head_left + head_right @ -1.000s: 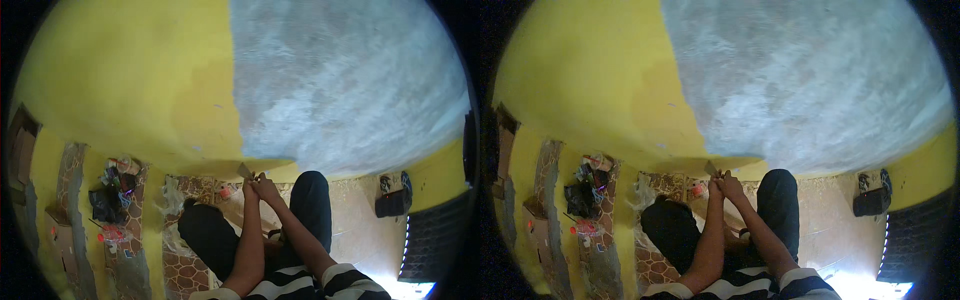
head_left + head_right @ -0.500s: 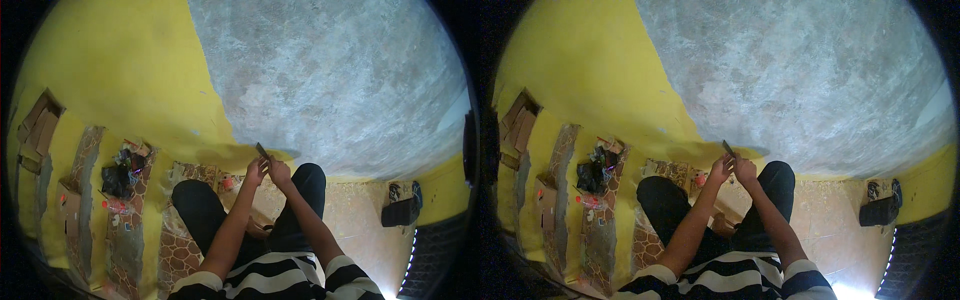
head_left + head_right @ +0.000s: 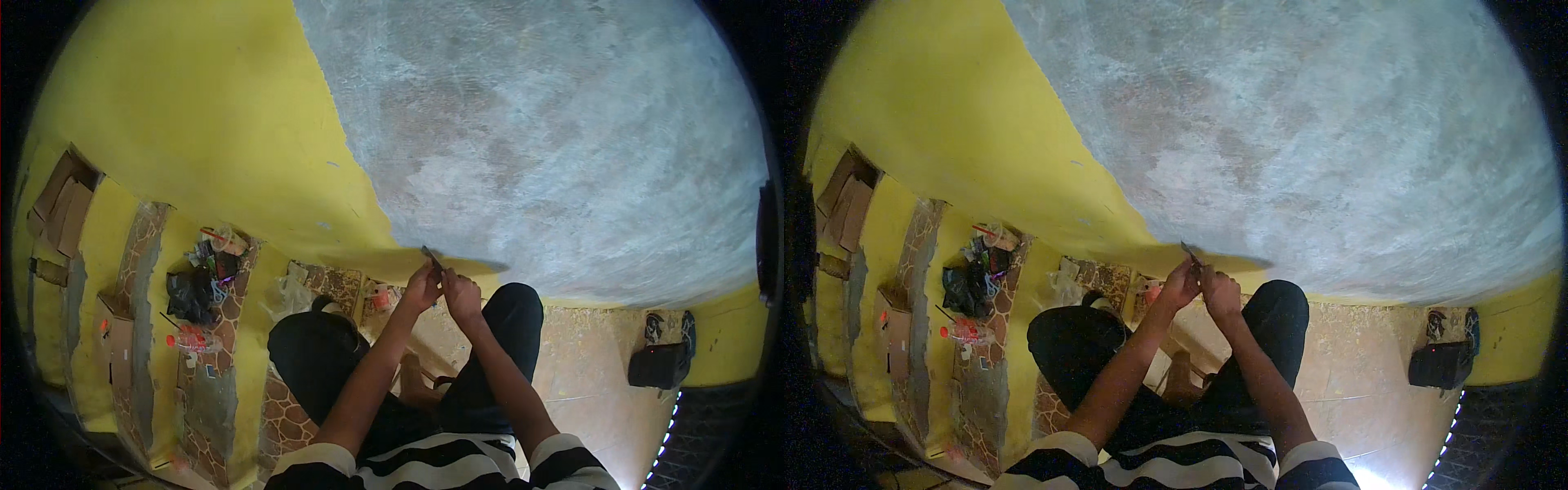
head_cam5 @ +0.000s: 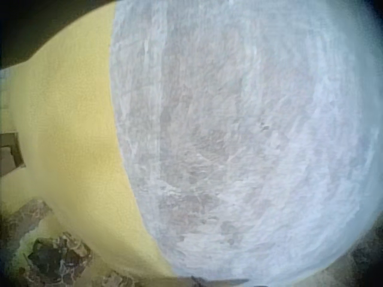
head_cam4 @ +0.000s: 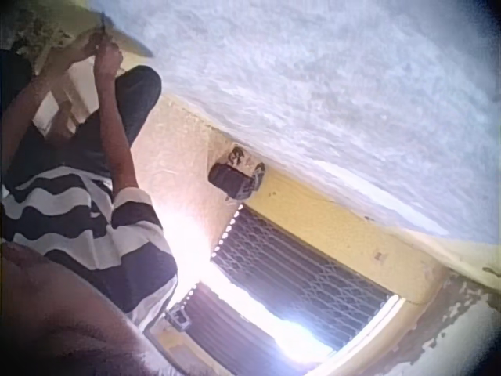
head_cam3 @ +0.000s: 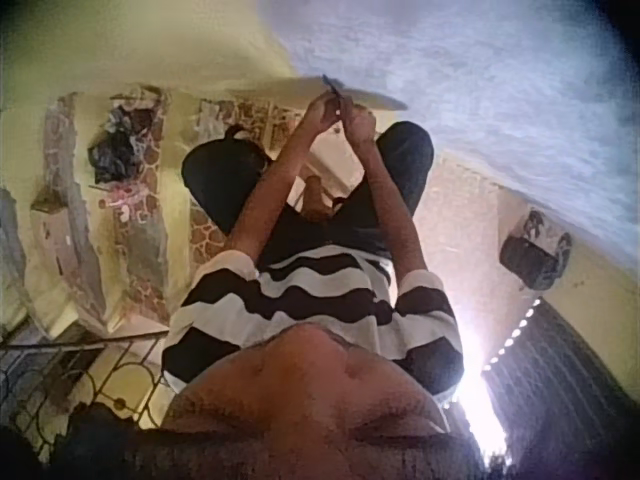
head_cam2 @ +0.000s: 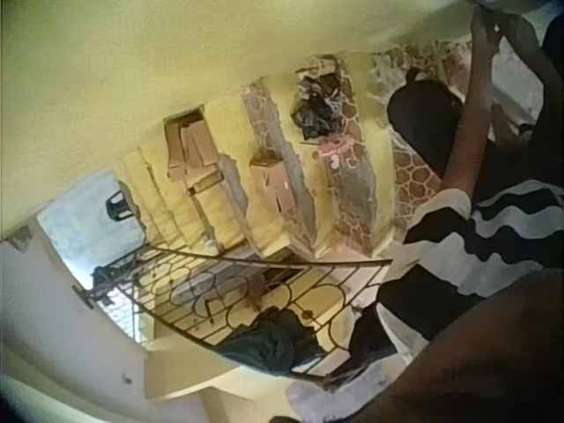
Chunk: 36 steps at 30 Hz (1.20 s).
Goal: The person scrapes yellow paint or wallpaper from a wall using a putty knife.
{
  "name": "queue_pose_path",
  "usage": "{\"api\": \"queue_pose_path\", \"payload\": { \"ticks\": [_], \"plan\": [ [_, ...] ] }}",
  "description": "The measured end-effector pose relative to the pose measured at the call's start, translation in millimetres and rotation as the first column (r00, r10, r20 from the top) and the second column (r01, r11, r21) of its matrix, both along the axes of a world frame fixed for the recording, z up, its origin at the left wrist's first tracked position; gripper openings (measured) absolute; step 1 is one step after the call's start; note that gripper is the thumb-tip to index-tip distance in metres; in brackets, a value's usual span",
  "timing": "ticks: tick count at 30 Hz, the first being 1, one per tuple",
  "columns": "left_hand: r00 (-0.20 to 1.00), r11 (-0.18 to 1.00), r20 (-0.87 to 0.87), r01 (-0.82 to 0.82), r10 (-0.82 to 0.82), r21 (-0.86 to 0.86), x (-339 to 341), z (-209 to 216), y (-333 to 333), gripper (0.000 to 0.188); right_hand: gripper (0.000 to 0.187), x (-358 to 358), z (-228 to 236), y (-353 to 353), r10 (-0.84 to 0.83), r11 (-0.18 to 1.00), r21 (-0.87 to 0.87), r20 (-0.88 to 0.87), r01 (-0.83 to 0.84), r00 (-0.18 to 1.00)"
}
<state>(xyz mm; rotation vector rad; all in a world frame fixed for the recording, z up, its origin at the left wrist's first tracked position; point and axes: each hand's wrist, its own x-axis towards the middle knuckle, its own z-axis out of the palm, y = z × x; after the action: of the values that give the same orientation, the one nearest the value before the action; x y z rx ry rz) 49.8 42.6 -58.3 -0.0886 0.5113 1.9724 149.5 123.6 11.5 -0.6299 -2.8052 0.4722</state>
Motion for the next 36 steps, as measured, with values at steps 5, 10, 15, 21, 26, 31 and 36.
{"api": "queue_pose_path", "payload": {
  "ticks": [5,10,15,21,26,31,36],
  "plan": [
    [0.993,0.996,0.115,-0.003,-0.008,0.094,5.4,6.8,9.5,0.025,0.016,-3.2,2.2,6.0,0.033,0.998,-0.046,-0.009,-0.033,0.999],
    [0.991,0.993,0.099,-0.099,0.093,0.058,6.6,13.0,7.1,0.026,0.017,-9.7,3.6,1.0,0.046,0.999,0.010,0.042,-0.046,0.998],
    [0.994,0.999,0.105,-0.041,0.040,0.015,6.4,6.1,10.3,0.028,0.015,-10.3,2.1,1.3,0.022,0.999,-0.047,0.032,-0.020,0.999],
    [0.991,0.995,0.088,-0.097,0.099,-0.021,13.0,-3.5,17.5,0.028,0.016,0.3,-5.3,8.2,0.005,0.999,-0.050,0.053,-0.003,0.999],
    [0.993,0.993,-0.014,-0.121,0.121,0.013,-0.2,-17.5,10.1,0.032,0.017,-15.8,-5.7,-1.5,0.007,0.995,-0.104,0.040,-0.002,0.999],
    [0.993,0.993,-0.002,-0.118,0.118,0.004,7.3,-27.2,6.2,0.031,0.018,-12.6,-6.6,-6.8,-0.016,0.988,-0.152,0.025,0.020,1.000],
    [0.991,0.991,-0.052,-0.127,0.125,-0.032,5.6,-22.2,12.1,0.028,0.022,-15.5,-15.4,-2.0,-0.038,0.990,-0.135,-0.003,0.037,0.999]
  ]
}}
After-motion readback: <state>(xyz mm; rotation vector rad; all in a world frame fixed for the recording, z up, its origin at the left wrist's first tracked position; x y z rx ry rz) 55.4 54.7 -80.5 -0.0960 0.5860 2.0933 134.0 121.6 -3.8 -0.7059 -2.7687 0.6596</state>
